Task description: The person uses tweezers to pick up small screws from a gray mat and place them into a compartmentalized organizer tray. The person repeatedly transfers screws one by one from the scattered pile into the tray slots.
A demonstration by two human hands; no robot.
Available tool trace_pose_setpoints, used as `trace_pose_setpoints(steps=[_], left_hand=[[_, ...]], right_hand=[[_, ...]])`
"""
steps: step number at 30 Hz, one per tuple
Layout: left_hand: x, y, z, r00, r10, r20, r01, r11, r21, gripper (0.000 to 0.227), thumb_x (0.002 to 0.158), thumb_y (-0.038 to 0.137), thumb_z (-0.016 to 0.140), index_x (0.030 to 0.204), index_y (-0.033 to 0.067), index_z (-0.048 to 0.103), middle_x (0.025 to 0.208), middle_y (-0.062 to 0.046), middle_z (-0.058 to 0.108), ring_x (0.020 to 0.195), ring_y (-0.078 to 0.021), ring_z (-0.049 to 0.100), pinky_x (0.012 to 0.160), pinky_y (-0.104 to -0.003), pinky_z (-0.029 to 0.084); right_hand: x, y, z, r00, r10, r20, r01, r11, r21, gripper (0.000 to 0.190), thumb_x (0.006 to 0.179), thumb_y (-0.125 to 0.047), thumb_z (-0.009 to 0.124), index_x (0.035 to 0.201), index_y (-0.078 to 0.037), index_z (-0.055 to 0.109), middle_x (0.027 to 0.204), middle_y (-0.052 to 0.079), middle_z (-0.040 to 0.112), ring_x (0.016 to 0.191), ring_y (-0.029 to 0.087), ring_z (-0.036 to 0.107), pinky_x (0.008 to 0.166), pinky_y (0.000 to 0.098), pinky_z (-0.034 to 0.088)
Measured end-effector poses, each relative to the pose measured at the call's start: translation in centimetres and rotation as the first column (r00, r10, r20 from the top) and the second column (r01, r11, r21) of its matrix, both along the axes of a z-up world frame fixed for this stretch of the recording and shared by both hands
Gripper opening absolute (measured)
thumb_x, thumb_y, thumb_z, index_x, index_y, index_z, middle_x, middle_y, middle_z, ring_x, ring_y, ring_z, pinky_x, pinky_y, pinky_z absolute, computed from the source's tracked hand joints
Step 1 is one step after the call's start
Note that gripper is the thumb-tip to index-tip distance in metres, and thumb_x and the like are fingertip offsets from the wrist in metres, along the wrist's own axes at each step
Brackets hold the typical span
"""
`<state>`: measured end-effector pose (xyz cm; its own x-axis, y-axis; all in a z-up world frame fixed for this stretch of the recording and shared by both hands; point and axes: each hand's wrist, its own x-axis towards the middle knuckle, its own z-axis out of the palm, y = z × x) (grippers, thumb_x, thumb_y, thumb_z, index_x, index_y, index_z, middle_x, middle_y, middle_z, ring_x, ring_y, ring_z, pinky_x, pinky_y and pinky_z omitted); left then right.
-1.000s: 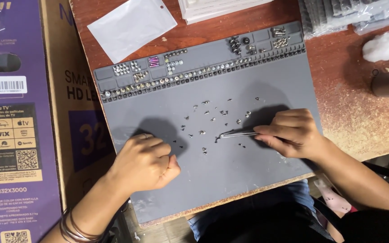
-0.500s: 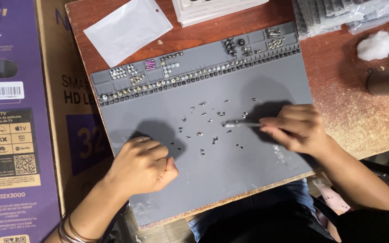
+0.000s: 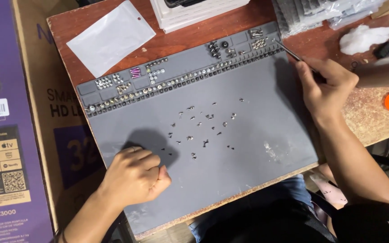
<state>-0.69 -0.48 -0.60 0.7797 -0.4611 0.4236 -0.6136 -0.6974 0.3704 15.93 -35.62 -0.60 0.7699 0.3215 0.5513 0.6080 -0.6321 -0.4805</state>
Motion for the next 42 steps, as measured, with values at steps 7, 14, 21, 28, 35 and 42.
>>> trace_pose_setpoints(steps=[7,14,21,28,35,42], left_hand=[[0.0,0.0,0.0,1.0,0.009,-0.017,-0.009,1.0,0.007,0.038,0.075,0.009,0.051,0.042,0.0121,0.03,0.044,0.002,0.025,0.038,-0.0152,0.032,0.039,-0.03,0.032],[-0.2,0.1,0.0,0.999,0.043,-0.025,-0.043,0.999,-0.017,0.037,0.077,0.013,0.049,0.045,0.0131,0.031,0.042,0.002,0.026,0.036,-0.0158,0.035,0.04,-0.031,0.036],[-0.3,0.1,-0.1,0.999,0.034,0.014,-0.033,0.999,-0.031,0.039,0.07,0.009,0.053,0.043,0.0118,0.026,0.043,0.003,0.025,0.038,-0.0153,0.03,0.038,-0.029,0.027],[-0.4,0.1,-0.5,0.998,0.047,0.032,-0.046,0.999,-0.026,0.037,0.068,0.01,0.054,0.043,0.0118,0.027,0.043,0.003,0.027,0.038,-0.0146,0.03,0.037,-0.029,0.026],[-0.4,0.1,-0.7,0.998,0.054,0.018,-0.053,0.998,-0.041,0.038,0.069,0.01,0.054,0.044,0.0114,0.026,0.043,0.002,0.025,0.038,-0.0148,0.029,0.036,-0.029,0.026],[-0.4,0.1,-0.7,0.999,0.047,0.024,-0.046,0.998,-0.043,0.04,0.071,0.011,0.054,0.042,0.0112,0.027,0.044,0.002,0.027,0.038,-0.0161,0.03,0.037,-0.03,0.027]], right_hand=[[0.1,0.4,-0.5,0.999,0.039,0.001,-0.039,0.999,0.019,0.018,0.102,-0.003,0.065,0.101,0.014,0.07,0.086,0.02,0.066,0.073,0.024,0.06,0.064,0.0301,0.043],[-0.3,0.1,-1.1,0.999,0.042,-0.034,-0.042,0.999,0.009,0.017,0.105,0.001,0.067,0.102,0.017,0.07,0.088,0.021,0.065,0.077,0.024,0.059,0.069,0.0315,0.04],[-0.7,-0.7,-2.2,0.998,0.046,-0.035,-0.047,0.998,-0.037,0.017,0.108,0.0,0.071,0.106,0.017,0.071,0.085,0.02,0.062,0.073,0.023,0.054,0.069,0.031,0.038],[-1.7,0.2,-1.5,0.99,0.142,-0.01,-0.143,0.99,-0.024,0.012,0.1,0.007,0.072,0.103,0.019,0.07,0.074,0.019,0.056,0.06,0.022,0.046,0.061,0.0304,0.034],[-2.0,0.8,-1.4,0.963,0.239,0.125,-0.244,0.97,0.021,0.011,0.095,0.009,0.069,0.096,0.019,0.066,0.071,0.022,0.054,0.056,0.025,0.044,0.058,0.0344,0.034],[-2.4,0.6,-1.5,0.977,0.203,0.071,-0.203,0.979,0.002,0.011,0.095,0.008,0.071,0.096,0.019,0.068,0.073,0.022,0.057,0.056,0.023,0.046,0.057,0.0324,0.034]])
